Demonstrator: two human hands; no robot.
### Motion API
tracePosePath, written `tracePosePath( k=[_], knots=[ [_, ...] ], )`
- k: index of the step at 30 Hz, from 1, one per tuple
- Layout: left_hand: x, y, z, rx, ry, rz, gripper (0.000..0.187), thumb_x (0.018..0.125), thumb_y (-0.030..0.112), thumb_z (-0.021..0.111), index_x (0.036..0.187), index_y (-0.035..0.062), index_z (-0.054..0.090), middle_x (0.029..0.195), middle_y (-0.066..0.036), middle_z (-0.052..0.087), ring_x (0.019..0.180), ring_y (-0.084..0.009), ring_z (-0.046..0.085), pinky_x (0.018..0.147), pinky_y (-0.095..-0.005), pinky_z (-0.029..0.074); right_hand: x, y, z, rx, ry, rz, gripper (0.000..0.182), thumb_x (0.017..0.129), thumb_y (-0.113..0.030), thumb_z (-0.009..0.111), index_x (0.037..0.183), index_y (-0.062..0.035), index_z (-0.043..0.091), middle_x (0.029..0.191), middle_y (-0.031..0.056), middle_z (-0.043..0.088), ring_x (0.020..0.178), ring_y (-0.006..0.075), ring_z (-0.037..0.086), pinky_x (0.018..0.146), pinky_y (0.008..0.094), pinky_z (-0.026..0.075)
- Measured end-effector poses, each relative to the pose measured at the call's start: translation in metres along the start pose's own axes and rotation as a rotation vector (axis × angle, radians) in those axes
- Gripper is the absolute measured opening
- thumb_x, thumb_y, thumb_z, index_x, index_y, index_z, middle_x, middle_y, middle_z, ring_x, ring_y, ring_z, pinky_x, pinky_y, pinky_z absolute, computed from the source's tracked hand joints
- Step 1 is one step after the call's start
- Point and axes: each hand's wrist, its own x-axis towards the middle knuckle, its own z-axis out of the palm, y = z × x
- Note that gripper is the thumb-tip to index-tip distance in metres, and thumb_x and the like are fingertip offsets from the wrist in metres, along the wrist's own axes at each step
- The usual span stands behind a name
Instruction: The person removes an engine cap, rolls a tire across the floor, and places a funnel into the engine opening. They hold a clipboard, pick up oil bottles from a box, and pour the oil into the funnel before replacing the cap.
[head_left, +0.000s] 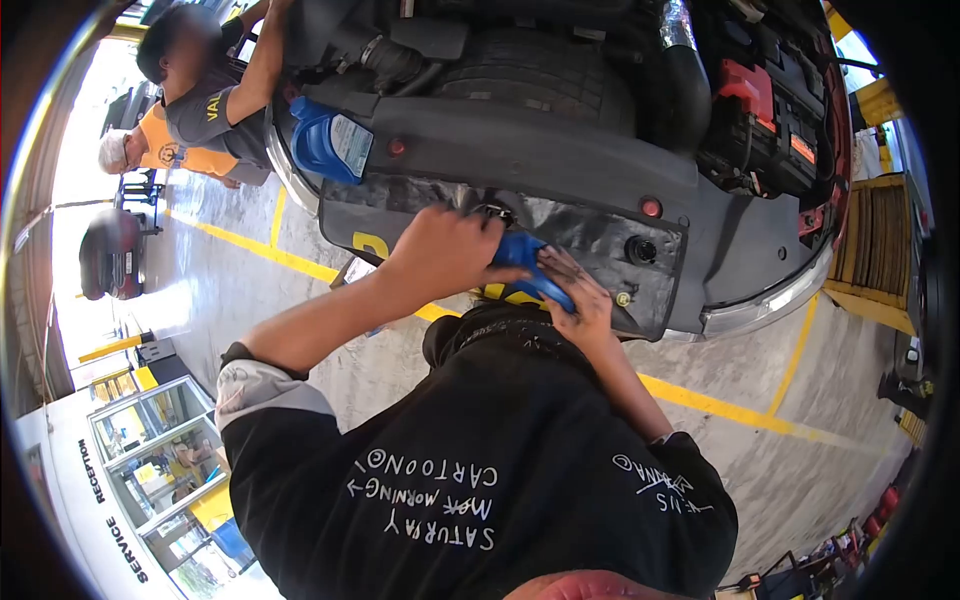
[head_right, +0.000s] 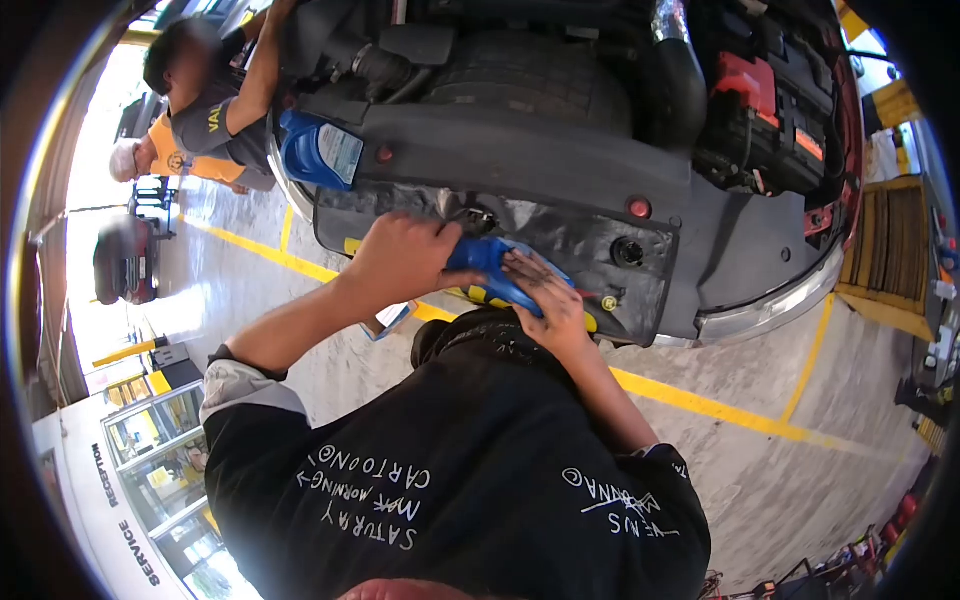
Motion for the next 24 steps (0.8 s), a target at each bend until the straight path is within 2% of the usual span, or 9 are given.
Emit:
tracePosePath(
  k=[2, 6, 11, 15, 17, 18, 20, 22, 24],
  knots=[
    [-0.004, -0.016, -0.016, -0.297, 0.356, 0.364, 0.054, 0.081, 0.038, 0.070, 0.126, 0.0143, 0.053, 0.114, -0.017, 0.055, 0.079, -0.0331, 0.067, 0.067, -0.0387, 0.056, 0.001, -0.001, 0.007, -0.031, 0.040, 0.001, 0.033, 0.071, 0.003, 0.067, 0.104, 0.0046, 0.066, 0.112, 0.0179, 0.067, 0.114, 0.0326, 0.061, 0.103, 0.0469, 0.044],
    [0.003, -0.041, -0.005, -0.310, 0.263, 0.529, 0.050, 0.082, 0.035, 0.068, 0.125, 0.0139, 0.053, 0.116, -0.018, 0.054, 0.075, -0.0330, 0.066, 0.064, -0.0396, 0.055, -0.001, -0.006, 0.017, -0.100, 0.094, 0.050, 0.029, 0.075, 0.002, 0.067, 0.104, 0.0051, 0.065, 0.110, 0.0194, 0.067, 0.111, 0.0336, 0.062, 0.101, 0.0473, 0.045],
    [0.019, -0.041, 0.025, -0.150, 0.587, 0.340, 0.052, 0.081, 0.054, 0.063, 0.087, 0.0027, 0.061, 0.051, -0.006, 0.055, 0.049, -0.0252, 0.062, 0.053, -0.0338, 0.049, -0.002, -0.019, 0.035, -0.231, 0.109, 0.117, 0.026, 0.078, 0.001, 0.066, 0.104, 0.0042, 0.065, 0.111, 0.0196, 0.067, 0.111, 0.0355, 0.062, 0.099, 0.0427, 0.046],
    [0.023, -0.050, 0.012, -0.218, 0.277, 0.235, 0.053, 0.082, 0.055, 0.062, 0.097, 0.0046, 0.063, 0.070, -0.011, 0.062, 0.059, -0.0267, 0.065, 0.055, -0.0356, 0.051, -0.019, -0.010, 0.044, -0.323, 0.125, 0.135, 0.027, 0.081, 0.001, 0.065, 0.107, 0.0040, 0.063, 0.112, 0.0207, 0.066, 0.111, 0.0364, 0.062, 0.097, 0.0413, 0.047],
    [0.018, -0.058, 0.018, -0.349, 0.558, 0.486, 0.046, 0.083, 0.046, 0.064, 0.108, 0.0083, 0.064, 0.093, -0.016, 0.062, 0.071, -0.0297, 0.067, 0.060, -0.0386, 0.053, -0.007, -0.013, 0.048, -0.359, 0.140, 0.140, 0.027, 0.088, -0.010, 0.064, 0.111, 0.0047, 0.061, 0.115, 0.0226, 0.065, 0.108, 0.0366, 0.064, 0.094, 0.0409, 0.048],
    [0.018, -0.062, 0.026, -0.367, 0.564, 0.453, 0.046, 0.083, 0.046, 0.064, 0.108, 0.0083, 0.064, 0.093, -0.016, 0.062, 0.071, -0.0297, 0.067, 0.060, -0.0386, 0.053, -0.007, -0.013, 0.049, -0.349, 0.105, 0.132, 0.027, 0.088, -0.010, 0.064, 0.111, 0.0047, 0.061, 0.115, 0.0226, 0.065, 0.108, 0.0366, 0.064, 0.094, 0.0409, 0.048],
    [0.020, -0.071, 0.040, -0.467, 0.674, 0.744, 0.040, 0.082, 0.035, 0.068, 0.114, 0.0122, 0.063, 0.108, -0.018, 0.057, 0.078, -0.0331, 0.067, 0.064, -0.0412, 0.055, -0.010, -0.013, 0.047, -0.374, 0.118, 0.221, 0.028, 0.089, -0.011, 0.063, 0.112, 0.0050, 0.061, 0.115, 0.0229, 0.065, 0.106, 0.0363, 0.064, 0.094, 0.0407, 0.048],
    [0.012, -0.073, 0.038, -0.574, 0.596, 0.680, 0.036, 0.079, 0.027, 0.070, 0.110, 0.0095, 0.063, 0.107, -0.018, 0.058, 0.075, -0.0336, 0.066, 0.065, -0.0413, 0.055, -0.006, -0.012, 0.048, -0.355, 0.077, 0.181, 0.029, 0.090, -0.012, 0.063, 0.112, 0.0055, 0.060, 0.115, 0.0226, 0.065, 0.107, 0.0360, 0.064, 0.093, 0.0399, 0.048],
    [0.006, -0.066, 0.037, -0.506, 0.713, 0.499, 0.032, 0.078, 0.032, 0.070, 0.093, 0.0037, 0.067, 0.084, -0.016, 0.063, 0.071, -0.0323, 0.067, 0.062, -0.0388, 0.055, -0.004, -0.012, 0.049, -0.374, 0.089, 0.162, 0.028, 0.090, -0.012, 0.062, 0.112, 0.0062, 0.061, 0.115, 0.0227, 0.065, 0.107, 0.0355, 0.064, 0.094, 0.0397, 0.048]
  ],
)
